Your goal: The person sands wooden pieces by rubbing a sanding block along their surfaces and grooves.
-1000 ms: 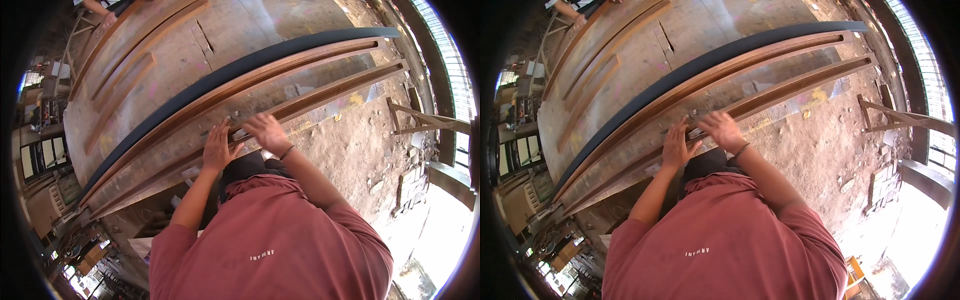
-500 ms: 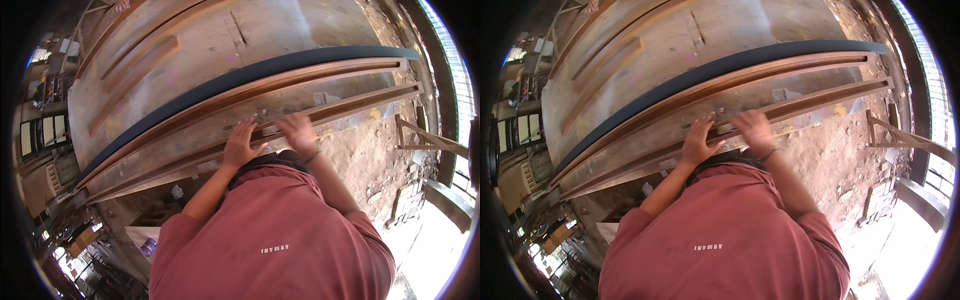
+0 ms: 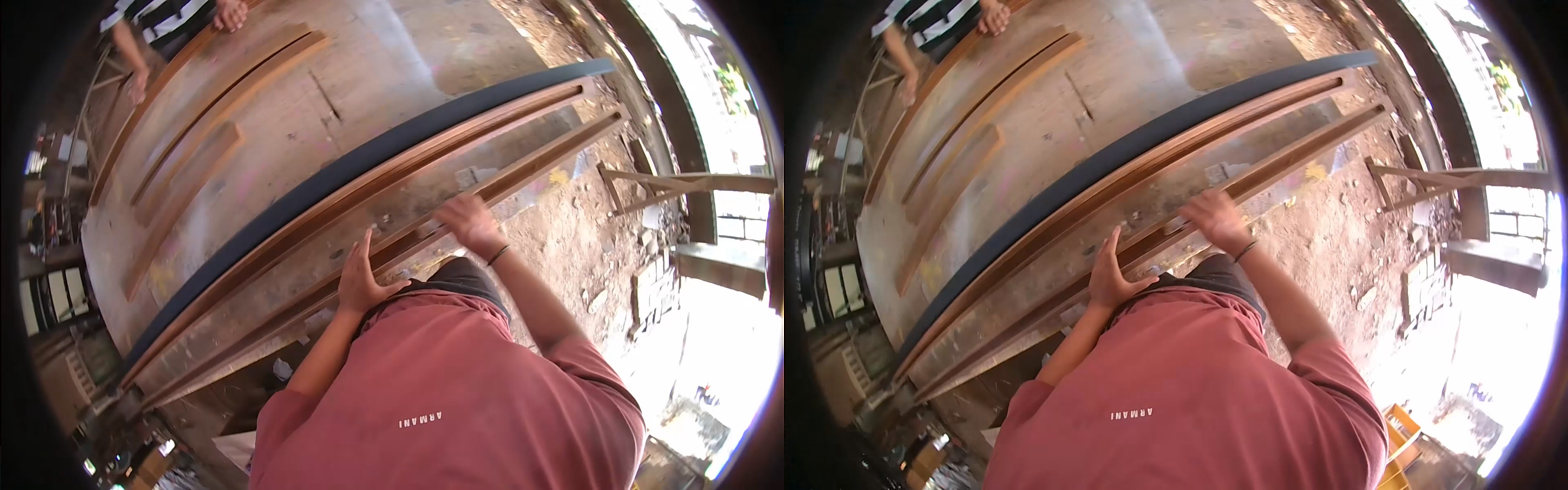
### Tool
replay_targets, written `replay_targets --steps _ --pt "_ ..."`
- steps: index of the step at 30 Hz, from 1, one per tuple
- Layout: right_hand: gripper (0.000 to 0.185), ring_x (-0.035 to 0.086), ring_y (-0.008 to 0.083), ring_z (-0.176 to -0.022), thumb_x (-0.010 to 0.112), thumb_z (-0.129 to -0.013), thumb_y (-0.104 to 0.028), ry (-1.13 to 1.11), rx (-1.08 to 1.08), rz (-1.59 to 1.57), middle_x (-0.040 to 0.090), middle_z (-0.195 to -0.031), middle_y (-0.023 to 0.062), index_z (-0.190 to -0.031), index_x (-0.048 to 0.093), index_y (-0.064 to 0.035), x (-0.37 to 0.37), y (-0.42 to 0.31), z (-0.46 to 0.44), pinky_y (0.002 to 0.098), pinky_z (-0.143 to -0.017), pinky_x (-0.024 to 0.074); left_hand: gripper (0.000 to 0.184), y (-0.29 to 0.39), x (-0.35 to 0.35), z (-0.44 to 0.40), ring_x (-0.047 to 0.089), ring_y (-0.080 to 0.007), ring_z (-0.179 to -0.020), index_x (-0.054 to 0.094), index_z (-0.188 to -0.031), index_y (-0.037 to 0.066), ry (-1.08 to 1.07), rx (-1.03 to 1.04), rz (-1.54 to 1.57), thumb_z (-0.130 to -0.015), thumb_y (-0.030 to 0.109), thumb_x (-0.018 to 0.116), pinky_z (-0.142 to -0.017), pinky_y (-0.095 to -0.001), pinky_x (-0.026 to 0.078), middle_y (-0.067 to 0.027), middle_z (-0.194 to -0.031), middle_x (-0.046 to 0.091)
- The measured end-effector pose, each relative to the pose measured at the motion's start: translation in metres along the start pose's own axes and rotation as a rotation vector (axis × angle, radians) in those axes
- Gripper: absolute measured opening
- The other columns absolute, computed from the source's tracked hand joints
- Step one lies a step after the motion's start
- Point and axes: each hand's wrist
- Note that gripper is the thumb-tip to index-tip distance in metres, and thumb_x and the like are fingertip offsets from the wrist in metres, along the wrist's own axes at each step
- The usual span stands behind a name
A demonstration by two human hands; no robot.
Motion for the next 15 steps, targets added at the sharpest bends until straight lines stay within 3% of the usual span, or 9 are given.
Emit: replay_targets --steps 3,6,9,11,12,13,15 --pt "0.028 0.064 0.0275 -0.113 0.081 -0.088 -0.021 -0.06 0.175 0.037 0.07 -0.11 0.002 -0.115 0.075 -0.0168 -0.068 0.086 0.006 0.0472 -0.102 0.0492 0.121 -0.004 0.002 -0.002 0.056 -0.0379 -0.149 0.039 -0.166 0.001 -0.061 0.035 -0.119 -0.08 0.07 0.089 -0.127 -0.0529 0.043 -0.022 -0.166 0.051" --pt "0.027 0.065 0.025 -0.116 0.078 -0.095 -0.02 -0.111 0.195 0.089 0.073 -0.112 0.002 -0.122 0.078 -0.0202 -0.058 0.089 0.017 0.0438 -0.109 0.0498 0.111 -0.007 0.005 0.003 0.057 -0.0388 -0.146 0.047 -0.162 0.003 -0.113 0.032 -0.187 -0.083 0.069 0.087 -0.124 -0.0528 0.044 -0.0211 -0.161 0.055" --pt "0.037 0.064 0.0253 -0.125 0.076 -0.097 -0.017 -0.105 0.088 0.06 0.074 -0.122 0.0018 -0.133 0.076 -0.0257 -0.016 0.067 0.018 0.0452 -0.117 0.048 0.105 -0.002 0.007 0.004 0.056 -0.0413 -0.142 0.05 -0.16 0.003 -0.131 -0.007 -0.212 -0.085 0.068 0.086 -0.121 -0.0536 0.045 -0.0207 -0.154 0.059" --pt "0.045 0.061 0.0259 -0.135 0.074 -0.098 -0.016 -0.378 0.113 -0.046 0.073 -0.138 0.0006 -0.142 0.073 -0.0285 -0.038 0.064 -0.001 0.0471 -0.123 0.045 0.104 0.003 0.004 0.004 0.056 -0.0412 -0.14 0.05 -0.159 0.003 -0.139 -0.012 -0.266 -0.086 0.068 0.085 -0.12 -0.054 0.044 -0.0202 -0.151 0.06" --pt "0.046 0.058 0.0247 -0.141 0.074 -0.1 -0.018 -0.268 0.102 -0.059 0.069 -0.15 -0.0011 -0.144 0.072 -0.0306 -0.02 0.106 0.027 0.0469 -0.127 0.0416 0.104 0.002 0.003 0.004 0.057 -0.0406 -0.138 0.049 -0.159 0.003 -0.146 0.003 -0.314 -0.086 0.068 0.085 -0.119 -0.053 0.045 -0.0193 -0.149 0.061" --pt "0.041 0.057 0.0234 -0.143 0.074 -0.102 -0.021 -0.323 0.182 0.13 0.068 -0.154 -0.0022 -0.141 0.074 -0.0314 -0.052 0.122 0.028 0.0456 -0.129 0.0391 0.105 0.0 0.004 0.001 0.057 -0.0399 -0.136 0.048 -0.16 0.003 -0.151 0.019 -0.355 -0.086 0.068 0.085 -0.117 -0.052 0.046 -0.0185 -0.148 0.062" --pt "0.034 0.061 0.0214 -0.121 0.075 -0.101 -0.025 -0.328 0.308 0.055 0.072 -0.125 -0.0022 -0.135 0.076 -0.0252 -0.098 0.163 0.025 0.0448 -0.116 0.0461 0.104 0.0 0.006 0.003 0.058 -0.0399 -0.135 0.048 -0.16 0.003 -0.15 0.011 -0.354 -0.087 0.068 0.084 -0.118 -0.0524 0.045 -0.0189 -0.147 0.062"
Point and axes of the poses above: each hand's wrist, its own z-axis away from the middle knuckle, its own x-axis out of the palm, y = z × x
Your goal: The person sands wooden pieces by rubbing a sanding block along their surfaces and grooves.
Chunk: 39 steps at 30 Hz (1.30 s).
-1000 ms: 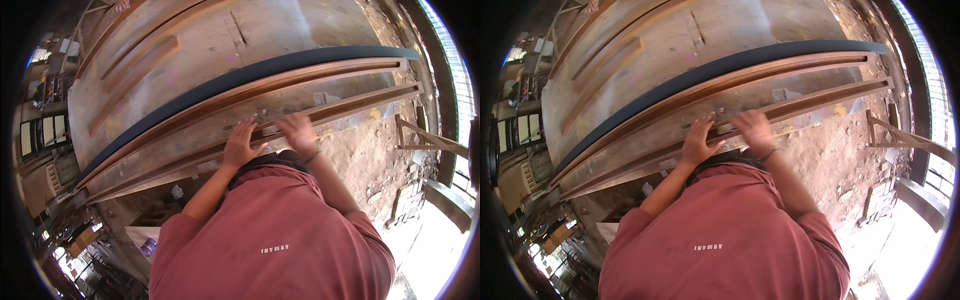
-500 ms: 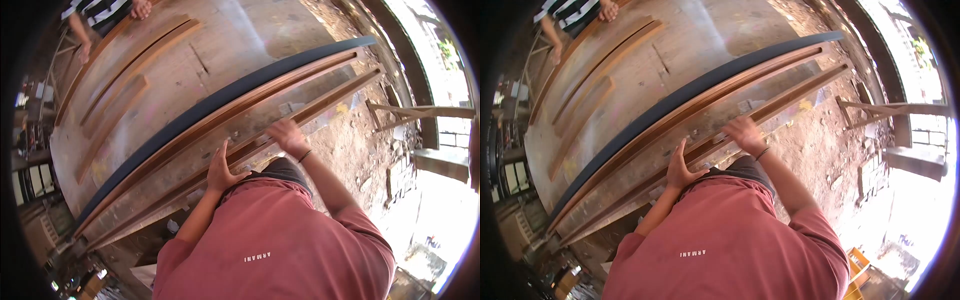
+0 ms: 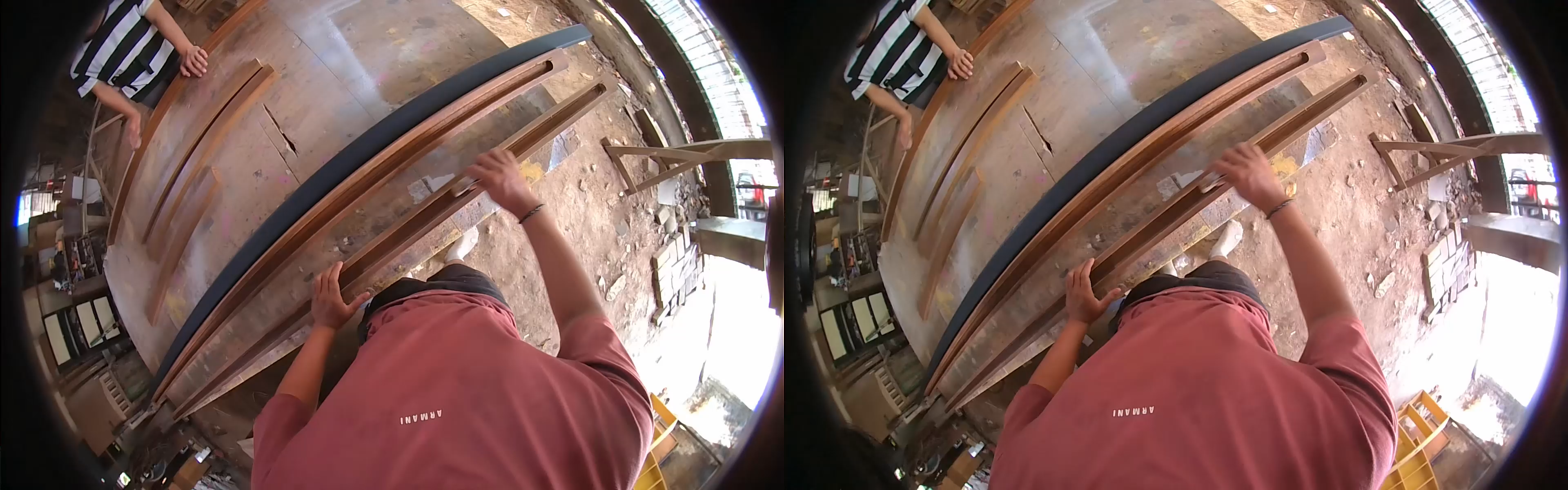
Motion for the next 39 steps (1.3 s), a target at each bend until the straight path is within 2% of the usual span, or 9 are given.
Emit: replay_targets --steps 1,6,14,22,25,27,28,32,39 --pt "0.032 0.06 0.0231 -0.11 0.081 -0.094 -0.024 0.253 -0.078 -0.069 0.066 -0.109 -0.0003 -0.125 0.076 -0.0216 0.0 0.018 0.003 0.0438 -0.109 0.0471 0.103 0.001 0.002 0.0 0.058 -0.0399 -0.134 0.048 -0.16 0.003 0.015 -0.012 0.008 -0.088 0.069 0.083 -0.118 -0.0528 0.043 -0.0193 -0.147 0.062" --pt "0.036 0.059 0.0261 -0.111 0.087 -0.084 -0.021 0.285 -0.088 -0.11 0.062 -0.105 0.0025 -0.117 0.073 -0.0203 -0.001 0.028 0.007 0.043 -0.11 0.0452 0.096 0.011 -0.002 -0.006 0.058 -0.0391 -0.133 0.051 -0.155 0.003 0.026 -0.017 -0.067 -0.09 0.067 0.082 -0.115 -0.0532 0.043 -0.0187 -0.144 0.063" --pt "0.038 0.06 0.0268 -0.113 0.087 -0.083 -0.02 0.289 -0.093 -0.164 0.063 -0.109 0.0023 -0.117 0.073 -0.0179 -0.001 0.029 0.008 0.0443 -0.11 0.0453 0.045 0.114 0.026 -0.149 0.067 -0.0368 -0.119 0.067 -0.135 0.007 0.201 0.021 0.144 -0.1 0.034 0.08 -0.103 -0.0498 0.05 -0.015 -0.123 0.071" --pt "0.039 0.06 0.0288 -0.117 0.086 -0.085 -0.014 0.35 -0.071 -0.33 0.068 -0.112 0.0033 -0.121 0.073 -0.0164 -0.027 0.038 0.022 0.0457 -0.112 0.0429 0.036 0.158 0.07 -0.251 0.073 -0.0343 -0.103 0.07 -0.122 0.008 0.089 0.173 0.133 -0.101 0.035 0.079 -0.088 -0.046 0.059 -0.0134 -0.111 0.073" --pt "0.036 0.066 0.0226 -0.115 0.085 -0.094 -0.014 0.399 0.209 -0.397 0.073 -0.116 0.0056 -0.128 0.073 -0.0125 -0.025 0.052 0.04 0.0407 -0.108 0.0481 0.03 0.17 0.077 -0.263 0.074 -0.0313 -0.097 0.069 -0.113 0.008 0.108 0.241 0.065 -0.102 0.034 0.078 -0.083 -0.0441 0.06 -0.0102 -0.104 0.072" --pt "0.037 0.071 0.0179 -0.102 0.083 -0.102 -0.022 0.633 0.492 -0.996 0.076 -0.108 0.0089 -0.13 0.066 -0.0033 -0.013 0.057 0.049 0.0365 -0.093 0.0574 0.027 0.172 0.078 -0.269 0.074 -0.0304 -0.095 0.067 -0.109 0.008 0.084 0.273 0.006 -0.102 0.032 0.078 -0.081 -0.0427 0.06 -0.0095 -0.101 0.071" --pt "0.041 0.07 0.0133 -0.096 0.079 -0.107 -0.027 0.714 0.455 -1.16 0.078 -0.109 0.0104 -0.129 0.063 0.003 -0.007 0.064 0.051 0.0329 -0.082 0.0598 0.025 0.172 0.079 -0.27 0.074 -0.0294 -0.094 0.066 -0.105 0.008 0.064 0.296 -0.05 -0.103 0.031 0.077 -0.079 -0.0414 0.061 -0.0088 -0.098 0.069" --pt "0.043 0.067 0.0101 -0.097 0.078 -0.108 -0.026 0.728 0.6 -1.364 0.077 -0.11 0.0074 -0.134 0.063 0.005 0.001 0.071 0.068 0.0306 -0.083 0.059 0.024 0.171 0.077 -0.272 0.074 -0.0288 -0.091 0.063 -0.099 0.008 0.067 0.359 -0.084 -0.103 0.028 0.076 -0.077 -0.0401 0.062 -0.009 -0.094 0.067" --pt "0.042 0.071 0.013 -0.097 0.079 -0.107 -0.024 0.616 0.641 -1.18 0.079 -0.11 0.0133 -0.134 0.065 0.0047 0.007 0.074 0.075 0.0327 -0.082 0.0596 0.022 0.172 0.078 -0.263 0.076 -0.031 -0.094 0.07 -0.114 0.004 0.044 0.327 -0.078 -0.104 0.023 0.074 -0.076 -0.0396 0.063 -0.0118 -0.098 0.074"
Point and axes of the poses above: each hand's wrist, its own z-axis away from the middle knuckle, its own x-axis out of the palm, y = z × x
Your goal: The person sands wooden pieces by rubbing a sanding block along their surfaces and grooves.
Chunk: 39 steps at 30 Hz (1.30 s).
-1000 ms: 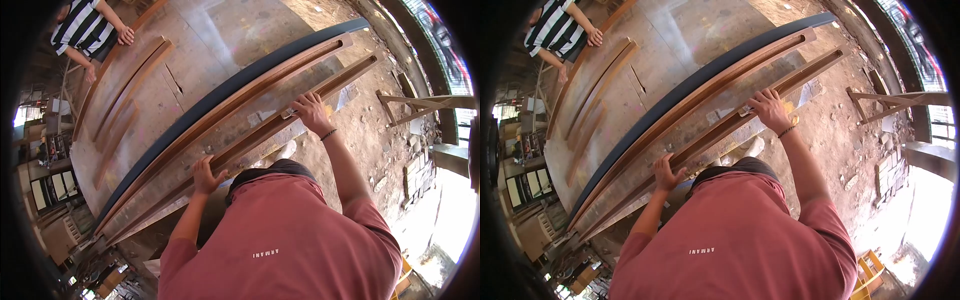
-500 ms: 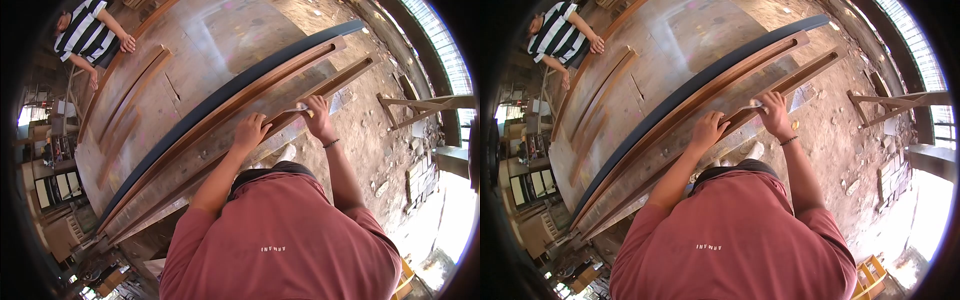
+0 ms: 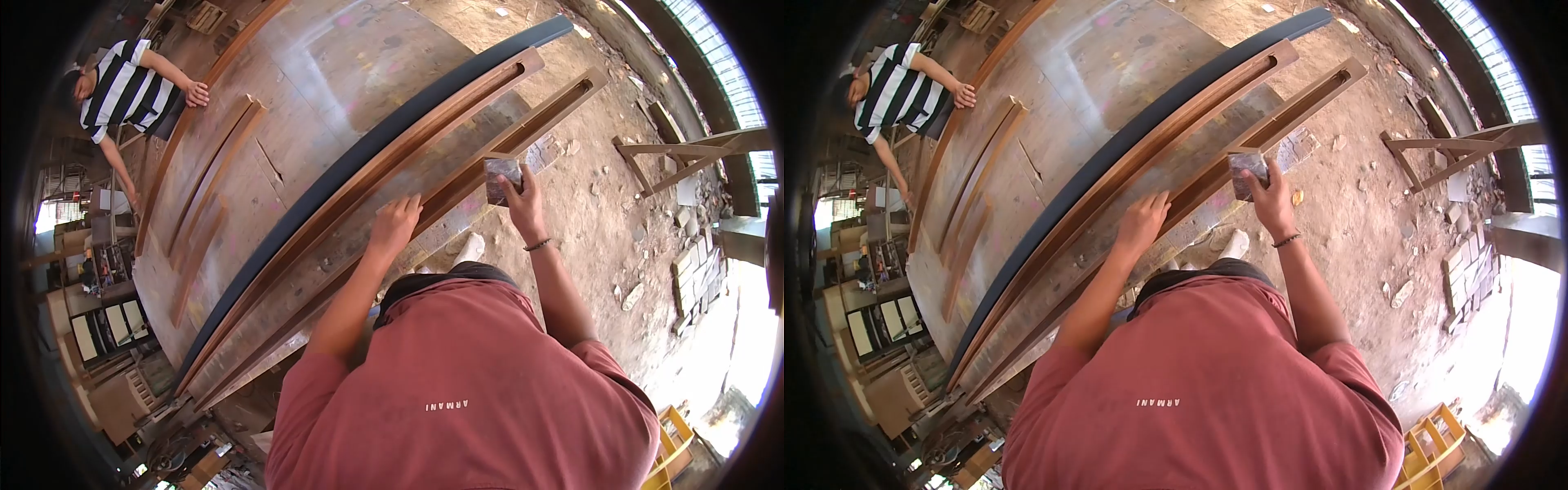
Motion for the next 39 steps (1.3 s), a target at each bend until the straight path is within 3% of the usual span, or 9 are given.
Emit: replay_targets --steps 3,11,18,24,30,32,35,37,39 --pt "0.035 0.072 0.0304 -0.102 0.084 -0.098 -0.023 -0.121 -0.177 0.292 0.075 -0.111 0.0142 -0.124 0.072 -0.0026 0.011 -0.012 0.0 0.0431 -0.092 0.0576 0.028 0.001 -0.011 0.01 0.076 -0.0335 -0.101 0.072 -0.123 0.002 0.069 -0.12 0.184 -0.104 0.023 0.075 -0.081 -0.0428 0.062 -0.014 -0.107 0.077" --pt "0.029 0.061 0.0252 -0.119 0.069 -0.098 -0.018 -0.633 -0.888 0.919 0.067 -0.118 0.0027 -0.127 0.072 -0.0167 0.079 -0.036 0.0 0.0408 -0.108 0.0468 0.066 -0.011 -0.046 0.073 0.069 -0.0373 -0.11 0.072 -0.125 0.003 0.152 -0.219 0.231 -0.083 0.049 0.095 -0.096 -0.0484 0.055 -0.015 -0.116 0.073" --pt "0.034 0.061 0.0252 -0.124 0.07 -0.095 -0.017 -0.875 -0.915 0.832 0.067 -0.124 0.0025 -0.129 0.072 -0.0196 0.16 -0.029 0.052 0.0409 -0.112 0.046 0.075 -0.019 -0.028 0.095 0.067 -0.0381 -0.105 0.072 -0.124 0.005 0.147 -0.262 0.315 -0.071 0.05 0.1 -0.096 -0.0489 0.054 -0.0135 -0.114 0.071" --pt "0.035 0.058 0.0267 -0.129 0.07 -0.099 -0.018 -0.801 -0.628 1.082 0.067 -0.127 0.0028 -0.132 0.076 -0.0297 0.086 -0.033 -0.02 0.0451 -0.113 0.0467 0.074 -0.018 -0.027 0.097 0.067 -0.0373 -0.102 0.072 -0.122 0.004 0.185 -0.298 0.302 -0.069 0.046 0.102 -0.094 -0.0484 0.055 -0.0134 -0.11 0.072" --pt "0.037 0.06 0.0277 -0.12 0.07 -0.096 -0.011 -0.553 -0.838 0.939 0.068 -0.114 0.0051 -0.131 0.078 -0.0211 0.095 -0.003 0.004 0.046 -0.115 0.0462 0.074 -0.024 -0.026 0.098 0.066 -0.0377 -0.101 0.072 -0.121 0.004 0.188 -0.262 0.346 -0.068 0.046 0.103 -0.09 -0.0486 0.055 -0.014 -0.107 0.07" --pt "0.049 0.058 0.0294 -0.135 0.066 -0.099 -0.012 -0.876 -0.664 1.094 0.067 -0.144 0.0065 -0.145 0.072 -0.0277 0.131 -0.037 0.032 0.0473 -0.121 0.0445 0.074 -0.023 -0.028 0.094 0.065 -0.0379 -0.1 0.072 -0.121 0.003 0.185 -0.259 0.373 -0.068 0.045 0.103 -0.089 -0.0486 0.055 -0.0144 -0.107 0.07" --pt "0.049 0.057 0.03 -0.138 0.066 -0.099 -0.013 -0.941 -0.655 1.094 0.064 -0.151 0.0053 -0.145 0.072 -0.0295 0.126 -0.023 0.025 0.0473 -0.123 0.0433 0.072 -0.022 -0.032 0.093 0.066 -0.0365 -0.102 0.071 -0.121 0.003 0.128 -0.304 0.378 -0.071 0.046 0.101 -0.093 -0.0474 0.055 -0.0135 -0.108 0.069" --pt "0.045 0.06 0.0287 -0.118 0.073 -0.095 -0.008 -0.577 -0.92 1.021 0.066 -0.122 0.0052 -0.135 0.075 -0.0267 0.085 0.015 -0.018 0.0458 -0.113 0.0479 0.072 -0.024 -0.027 0.097 0.065 -0.0359 -0.102 0.072 -0.122 0.003 0.169 -0.282 0.346 -0.071 0.046 0.101 -0.092 -0.0471 0.055 -0.013 -0.108 0.069" --pt "0.038 0.059 0.0251 -0.115 0.078 -0.092 -0.009 -0.633 -0.751 1.007 0.067 -0.113 0.0042 -0.128 0.078 -0.0215 0.048 -0.011 -0.053 0.0446 -0.109 0.0481 0.072 -0.023 -0.026 0.095 0.065 -0.037 -0.101 0.072 -0.122 0.003 0.187 -0.275 0.35 -0.07 0.043 0.102 -0.09 -0.0477 0.055 -0.0137 -0.107 0.069"
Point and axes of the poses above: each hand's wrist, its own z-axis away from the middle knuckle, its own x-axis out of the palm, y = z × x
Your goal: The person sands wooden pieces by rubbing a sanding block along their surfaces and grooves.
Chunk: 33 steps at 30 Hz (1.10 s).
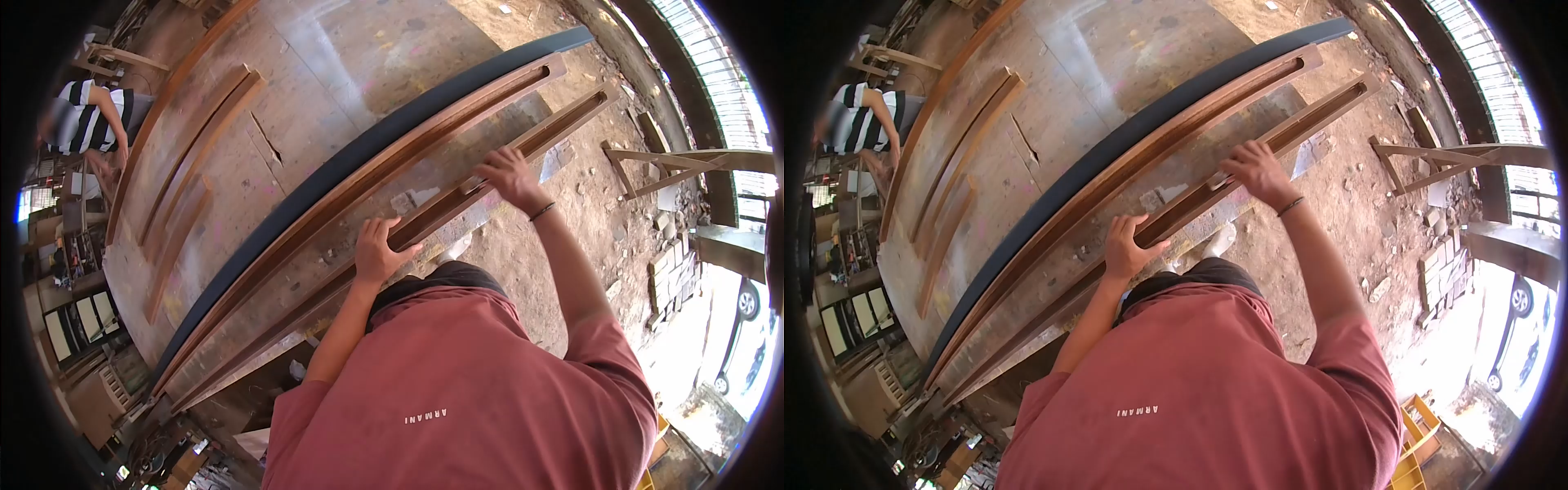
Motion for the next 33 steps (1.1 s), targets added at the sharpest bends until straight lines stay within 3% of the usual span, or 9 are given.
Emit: replay_targets --steps 7,10,12,15,19,21,25,31,33 --pt "0.052 0.054 0.0277 -0.137 0.067 -0.096 -0.011 -0.141 -0.192 0.074 0.063 -0.146 0.0 -0.144 0.071 -0.0276 0.067 -0.156 -0.01 0.048 -0.119 0.0418 0.075 0.001 -0.004 -0.001 0.065 -0.0378 -0.1 0.072 -0.125 0.003 -0.026 -0.016 0.048 -0.071 0.044 0.102 -0.089 -0.0484 0.055 -0.0138 -0.107 0.069" --pt "0.054 0.053 0.0273 -0.142 0.064 -0.098 -0.011 0.01 -0.155 0.02 0.063 -0.15 0.0 -0.147 0.069 -0.0311 0.092 -0.129 -0.004 0.0483 -0.123 0.0399 0.075 -0.004 -0.005 0.0 0.065 -0.0379 -0.1 0.072 -0.126 0.002 -0.026 0.058 -0.015 -0.072 0.045 0.101 -0.089 -0.0488 0.055 -0.014 -0.107 0.069" --pt "0.049 0.052 0.0249 -0.146 0.06 -0.104 -0.017 -0.191 0.048 0.111 0.061 -0.155 0.001 -0.15 0.068 -0.0323 0.031 -0.058 -0.003 0.0477 -0.124 0.0397 0.074 -0.001 -0.006 0.003 0.065 -0.0371 -0.1 0.072 -0.126 0.002 -0.033 0.036 0.017 -0.073 0.046 0.1 -0.09 -0.0487 0.055 -0.0142 -0.108 0.07" --pt "0.033 0.057 0.0245 -0.136 0.07 -0.101 -0.019 -0.036 0.168 0.023 0.068 -0.136 0.0034 -0.132 0.078 -0.0274 -0.018 0.038 0.017 0.045 -0.12 0.0413 0.074 -0.001 -0.004 0.003 0.065 -0.0363 -0.101 0.071 -0.125 0.002 -0.021 0.015 0.029 -0.074 0.047 0.099 -0.091 -0.0485 0.054 -0.0147 -0.11 0.07" --pt "0.049 0.053 0.0249 -0.14 0.07 -0.1 -0.011 -0.052 -0.097 0.225 0.063 -0.144 0.002 -0.147 0.068 -0.0258 0.041 -0.044 0.007 0.0458 -0.125 0.0404 0.072 -0.003 -0.002 0.0 0.065 -0.0375 -0.101 0.072 -0.125 0.004 -0.024 0.029 0.018 -0.073 0.042 0.101 -0.089 -0.0482 0.055 -0.0143 -0.108 0.07" --pt "0.064 0.044 0.0272 -0.155 0.065 -0.102 -0.004 -0.501 0.021 -0.009 0.056 -0.162 0.0045 -0.157 0.061 -0.0345 0.023 -0.128 -0.028 0.0472 -0.133 0.0339 0.071 0.0 -0.004 -0.002 0.065 -0.0377 -0.101 0.071 -0.125 0.004 -0.037 0.014 0.027 -0.072 0.041 0.101 -0.089 -0.0485 0.055 -0.0144 -0.108 0.069" --pt "0.044 0.059 0.0289 -0.127 0.071 -0.099 -0.011 0.118 -0.092 0.153 0.067 -0.136 0.0048 -0.141 0.073 -0.0241 0.05 -0.007 0.014 0.0463 -0.118 0.0459 0.071 0.003 -0.004 -0.002 0.065 -0.0383 -0.101 0.071 -0.124 0.005 -0.018 0.026 0.002 -0.071 0.041 0.101 -0.088 -0.0493 0.055 -0.0144 -0.108 0.068" --pt "0.035 0.06 0.0265 -0.121 0.068 -0.102 -0.019 0.041 0.081 0.093 0.068 -0.127 0.0045 -0.135 0.076 -0.0257 0.011 0.049 0.019 0.0495 -0.11 0.0458 0.07 0.006 -0.001 -0.003 0.064 -0.0382 -0.1 0.071 -0.123 0.005 -0.012 0.037 -0.069 -0.071 0.041 0.101 -0.088 -0.0502 0.054 -0.0141 -0.106 0.067" --pt "0.048 0.052 0.0256 -0.144 0.062 -0.101 -0.011 0.104 -0.146 -0.005 0.065 -0.144 0.0038 -0.146 0.071 -0.0262 0.077 -0.02 0.018 0.05 -0.124 0.0394 0.072 0.006 0.0 -0.004 0.064 -0.0384 -0.101 0.07 -0.124 0.004 -0.025 0.027 -0.074 -0.071 0.042 0.101 -0.09 -0.0495 0.053 -0.0143 -0.107 0.067"
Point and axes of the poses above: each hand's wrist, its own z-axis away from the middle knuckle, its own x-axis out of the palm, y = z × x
